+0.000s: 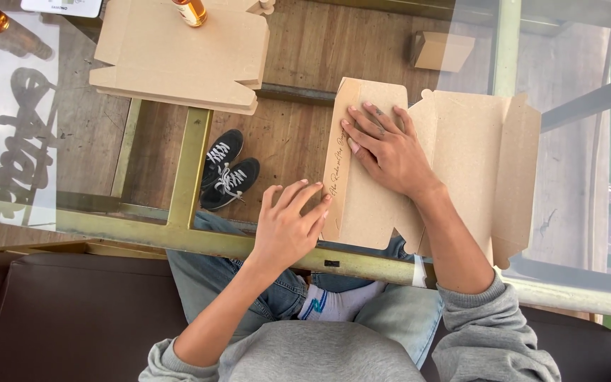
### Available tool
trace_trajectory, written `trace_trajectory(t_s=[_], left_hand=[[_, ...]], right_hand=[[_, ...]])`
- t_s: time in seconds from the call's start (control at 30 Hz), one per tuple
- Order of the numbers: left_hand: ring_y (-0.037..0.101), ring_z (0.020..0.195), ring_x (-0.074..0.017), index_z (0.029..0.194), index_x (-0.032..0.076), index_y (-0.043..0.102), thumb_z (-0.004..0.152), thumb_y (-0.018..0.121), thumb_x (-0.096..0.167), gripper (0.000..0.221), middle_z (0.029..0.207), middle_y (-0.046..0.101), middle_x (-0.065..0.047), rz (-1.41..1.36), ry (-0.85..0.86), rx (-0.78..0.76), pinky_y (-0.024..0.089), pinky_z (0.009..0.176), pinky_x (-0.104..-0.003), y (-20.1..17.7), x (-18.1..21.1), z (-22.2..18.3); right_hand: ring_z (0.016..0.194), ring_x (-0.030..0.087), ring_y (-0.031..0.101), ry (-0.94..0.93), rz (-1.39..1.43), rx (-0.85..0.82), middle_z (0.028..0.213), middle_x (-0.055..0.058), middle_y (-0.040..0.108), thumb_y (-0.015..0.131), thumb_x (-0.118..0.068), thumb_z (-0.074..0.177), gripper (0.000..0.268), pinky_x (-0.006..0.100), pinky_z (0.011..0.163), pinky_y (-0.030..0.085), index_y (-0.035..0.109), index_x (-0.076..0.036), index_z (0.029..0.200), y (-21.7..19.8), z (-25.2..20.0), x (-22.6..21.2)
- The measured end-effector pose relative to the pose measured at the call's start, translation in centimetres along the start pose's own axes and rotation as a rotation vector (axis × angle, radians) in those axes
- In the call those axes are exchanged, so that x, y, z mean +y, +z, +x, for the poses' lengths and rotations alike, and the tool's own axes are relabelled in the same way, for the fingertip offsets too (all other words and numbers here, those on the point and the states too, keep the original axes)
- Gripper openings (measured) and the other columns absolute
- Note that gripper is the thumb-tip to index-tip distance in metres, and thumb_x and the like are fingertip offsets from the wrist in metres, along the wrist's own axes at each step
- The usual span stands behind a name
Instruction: Assembling a cardboard box by folding flaps and pressing them into place to secure the structure.
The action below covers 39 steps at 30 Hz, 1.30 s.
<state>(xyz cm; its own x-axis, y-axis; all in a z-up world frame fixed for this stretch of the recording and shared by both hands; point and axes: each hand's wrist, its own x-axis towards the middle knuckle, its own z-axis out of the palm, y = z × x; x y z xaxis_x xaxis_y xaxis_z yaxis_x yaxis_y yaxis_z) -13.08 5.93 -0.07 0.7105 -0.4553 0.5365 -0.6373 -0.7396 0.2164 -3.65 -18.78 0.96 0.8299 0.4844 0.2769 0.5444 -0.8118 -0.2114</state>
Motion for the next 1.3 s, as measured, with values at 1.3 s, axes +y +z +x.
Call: trace_trajectory(t_s=[1.3], left_hand=[[0.063, 0.098, -0.0191, 0.101, 0.018, 0.073, 0.081, 0.068, 0.030, 0.023, 0.103, 0.064, 0.003, -0.253, 0.184, -0.114, 0.055, 0.075, -0.031, 5.9, -9.1, 12.5]], right_hand=[[0.146, 0.029, 0.047, -0.006, 0.006, 0.039, 0.153, 0.008, 0.058, 0.051, -0.034, 0.109, 0.037, 0.057, 0.116, 0.023, 0.067, -0.016, 0.137, -0.5, 0.3, -0.5]])
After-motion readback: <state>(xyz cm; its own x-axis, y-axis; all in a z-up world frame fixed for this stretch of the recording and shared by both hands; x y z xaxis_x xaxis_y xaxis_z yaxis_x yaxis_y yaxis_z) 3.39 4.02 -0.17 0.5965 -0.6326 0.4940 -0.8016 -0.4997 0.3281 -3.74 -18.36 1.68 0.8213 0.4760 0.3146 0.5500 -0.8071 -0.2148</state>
